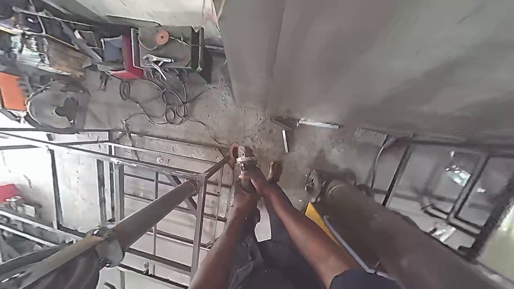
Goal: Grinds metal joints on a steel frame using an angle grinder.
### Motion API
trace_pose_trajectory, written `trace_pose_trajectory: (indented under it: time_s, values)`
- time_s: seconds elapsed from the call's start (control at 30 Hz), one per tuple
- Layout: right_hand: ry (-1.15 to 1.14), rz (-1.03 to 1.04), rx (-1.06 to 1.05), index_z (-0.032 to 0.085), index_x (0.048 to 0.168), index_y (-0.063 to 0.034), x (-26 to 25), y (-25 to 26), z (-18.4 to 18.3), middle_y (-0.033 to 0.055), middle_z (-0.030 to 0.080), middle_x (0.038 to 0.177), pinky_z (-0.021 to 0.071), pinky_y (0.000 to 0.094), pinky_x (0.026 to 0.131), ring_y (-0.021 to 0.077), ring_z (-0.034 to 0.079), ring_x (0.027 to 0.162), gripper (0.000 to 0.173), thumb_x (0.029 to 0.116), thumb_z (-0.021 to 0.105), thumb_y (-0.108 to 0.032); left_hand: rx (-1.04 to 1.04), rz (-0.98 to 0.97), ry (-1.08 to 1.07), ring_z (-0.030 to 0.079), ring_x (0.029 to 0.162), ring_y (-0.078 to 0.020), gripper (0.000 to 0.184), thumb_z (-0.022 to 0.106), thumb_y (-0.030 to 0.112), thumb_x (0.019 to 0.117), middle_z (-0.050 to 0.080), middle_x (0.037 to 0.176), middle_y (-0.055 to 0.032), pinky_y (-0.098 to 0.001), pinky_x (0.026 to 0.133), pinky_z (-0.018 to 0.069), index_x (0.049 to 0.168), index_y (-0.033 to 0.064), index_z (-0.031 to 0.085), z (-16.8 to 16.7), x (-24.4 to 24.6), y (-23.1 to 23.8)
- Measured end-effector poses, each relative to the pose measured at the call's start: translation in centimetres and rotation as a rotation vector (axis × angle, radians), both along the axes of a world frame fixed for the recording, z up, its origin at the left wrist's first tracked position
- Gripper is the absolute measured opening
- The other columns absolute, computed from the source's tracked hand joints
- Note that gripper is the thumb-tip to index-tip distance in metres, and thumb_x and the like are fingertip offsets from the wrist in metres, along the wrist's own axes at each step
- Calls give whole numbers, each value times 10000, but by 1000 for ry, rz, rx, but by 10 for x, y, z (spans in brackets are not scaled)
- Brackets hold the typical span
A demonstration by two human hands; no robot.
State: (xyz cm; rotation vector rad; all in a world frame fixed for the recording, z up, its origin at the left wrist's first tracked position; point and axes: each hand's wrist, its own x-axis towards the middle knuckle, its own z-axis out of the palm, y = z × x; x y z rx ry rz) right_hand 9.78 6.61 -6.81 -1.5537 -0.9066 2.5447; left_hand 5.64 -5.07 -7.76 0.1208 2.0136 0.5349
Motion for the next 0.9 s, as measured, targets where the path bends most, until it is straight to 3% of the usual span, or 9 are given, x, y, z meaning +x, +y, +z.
trace_pose_trajectory:
  time_s: [0.13,0.3,0.4,0.5,0.57,0.63,0.8,0.9]
  values:
    - [43,208,117,623,1065,30,-42,47,28,90,666,902,574,276,762,123,655,781,177,903,655,-35,241,249,-8,692,968,-227,1043,886,181,541,664,1120,-165,-438,847,609,1428,-9,370,27,-23,38]
    - [101,435,131,644,1027,29,-116,81,39,108,671,916,560,311,813,154,656,829,167,917,682,-90,271,446,7,680,985,-261,1045,873,122,531,655,1139,-191,-456,849,590,1435,-1,364,62,-79,75]
    - [114,506,131,679,979,57,-168,88,32,132,700,877,577,309,797,172,682,809,138,890,733,-35,312,582,3,688,941,-250,1016,869,90,543,650,1114,-186,-440,803,608,1419,8,360,62,-120,85]
    - [134,643,155,665,982,41,-227,98,49,92,672,855,564,277,784,129,654,781,126,905,725,-39,313,692,15,691,937,-269,1015,865,101,546,652,1117,-193,-461,792,606,1421,14,359,56,-163,94]
    - [103,707,151,639,1018,48,-263,100,67,89,653,857,562,283,770,127,638,761,132,914,697,-8,293,749,17,682,971,-276,1045,877,147,560,644,1155,-202,-470,822,597,1448,16,342,56,-186,98]
    - [91,733,124,591,1046,33,-309,103,56,99,658,846,590,307,714,155,656,725,186,884,665,-20,280,803,74,672,1028,-288,1060,882,173,594,636,1206,-211,-488,872,586,1481,19,323,56,-217,109]
    - [-9,761,-168,555,1057,44,-373,72,45,145,630,818,608,333,617,203,647,648,118,948,599,46,80,802,234,648,1175,-304,1009,815,271,724,612,1346,-186,-536,973,550,1554,38,292,72,-241,95]
    - [15,848,-205,560,1047,49,-401,52,49,138,625,819,604,328,650,193,646,671,62,988,562,31,-5,834,241,616,1241,-314,986,776,266,782,552,1430,-207,-517,1027,524,1578,13,251,84,-252,86]
